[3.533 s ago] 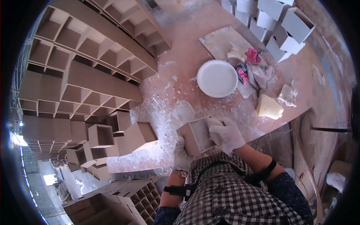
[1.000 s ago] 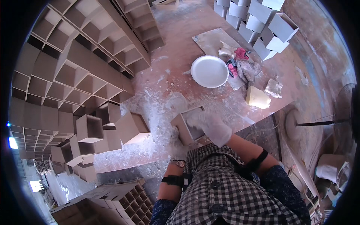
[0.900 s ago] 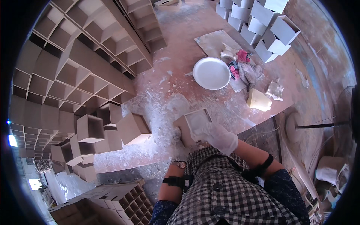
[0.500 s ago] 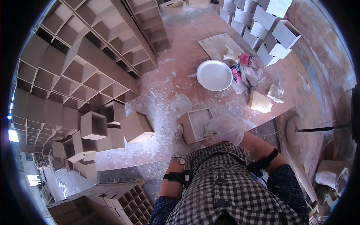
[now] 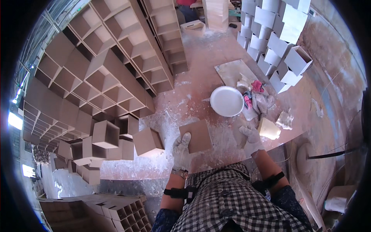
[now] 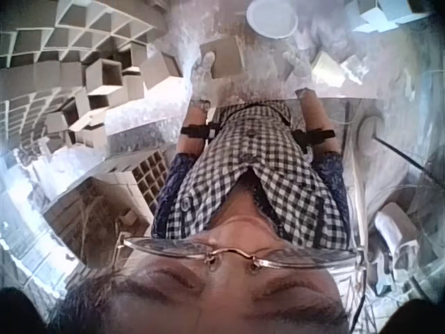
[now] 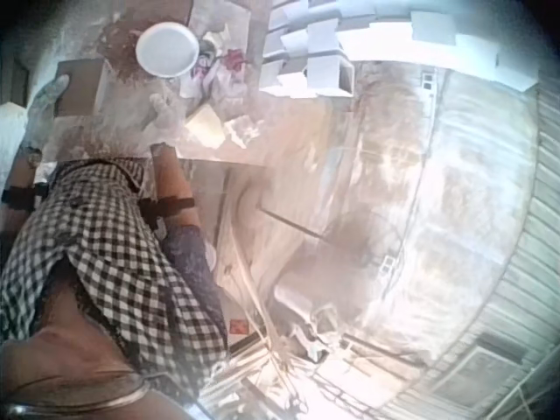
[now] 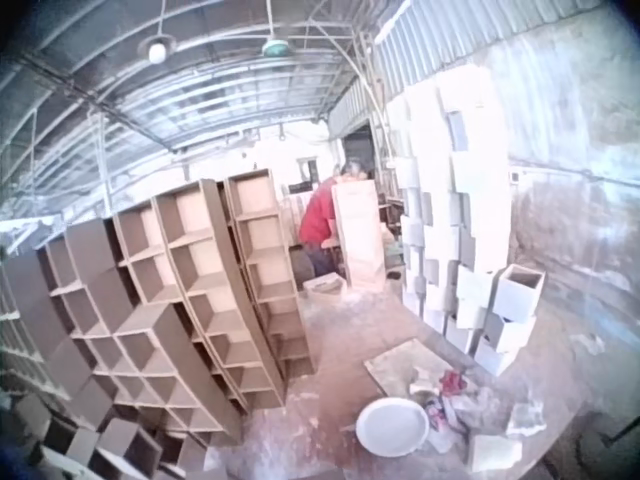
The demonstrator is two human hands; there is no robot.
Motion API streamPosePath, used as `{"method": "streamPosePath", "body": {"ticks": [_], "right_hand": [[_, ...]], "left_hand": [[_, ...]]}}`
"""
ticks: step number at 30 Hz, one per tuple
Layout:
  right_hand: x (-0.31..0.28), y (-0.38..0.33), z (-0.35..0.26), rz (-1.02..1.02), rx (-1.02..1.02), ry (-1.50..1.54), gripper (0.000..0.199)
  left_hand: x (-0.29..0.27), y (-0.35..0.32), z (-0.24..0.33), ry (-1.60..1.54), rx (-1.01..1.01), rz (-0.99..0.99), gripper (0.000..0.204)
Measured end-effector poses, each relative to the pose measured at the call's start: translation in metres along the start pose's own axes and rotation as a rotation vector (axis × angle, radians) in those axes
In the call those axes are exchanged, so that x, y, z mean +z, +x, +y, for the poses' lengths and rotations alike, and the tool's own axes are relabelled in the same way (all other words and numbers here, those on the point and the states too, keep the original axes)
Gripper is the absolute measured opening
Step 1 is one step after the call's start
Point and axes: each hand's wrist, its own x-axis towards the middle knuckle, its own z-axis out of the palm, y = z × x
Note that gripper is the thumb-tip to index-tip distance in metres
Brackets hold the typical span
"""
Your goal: Applying finishing material or adhesive to the edges of small wooden boxes using a sponge.
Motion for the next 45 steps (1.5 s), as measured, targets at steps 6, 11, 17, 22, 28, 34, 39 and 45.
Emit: {"method": "streamPosePath", "body": {"ticks": [6,11,17,22,28,34,39,45], "right_hand": [[-0.006,0.016,-0.003,-0.107,0.059,0.339,0.06],[-0.005,0.032,-0.004,-0.219,0.049,0.555,0.073],[-0.011,0.031,-0.006,-0.192,0.121,0.43,0.06],[-0.016,0.031,0.004,-0.158,0.058,-0.174,0.047],[-0.004,0.022,0.018,-0.195,-0.057,-0.194,0.044],[0.037,0.011,-0.012,-0.319,-0.5,-0.46,0.034],[0.038,0.013,-0.015,-0.28,-0.767,-1.436,0.025],[0.036,0.019,0.0,-0.327,-0.803,-1.525,0.029]], "left_hand": [[0.005,0.02,-0.017,0.305,0.049,-0.069,0.024],[0.012,0.027,-0.03,0.654,-0.027,-0.243,0.039],[0.016,0.013,-0.025,0.798,0.089,-0.423,0.055],[-0.014,-0.002,-0.023,0.6,-0.069,-0.784,0.064],[0.01,-0.02,-0.012,0.482,-0.438,-0.612,0.05],[0.057,-0.011,0.006,0.114,-0.416,-0.509,0.062],[0.016,0.019,-0.054,0.044,-0.32,-0.577,0.073],[0.008,-0.008,-0.065,0.132,-0.145,-0.543,0.058]]}}
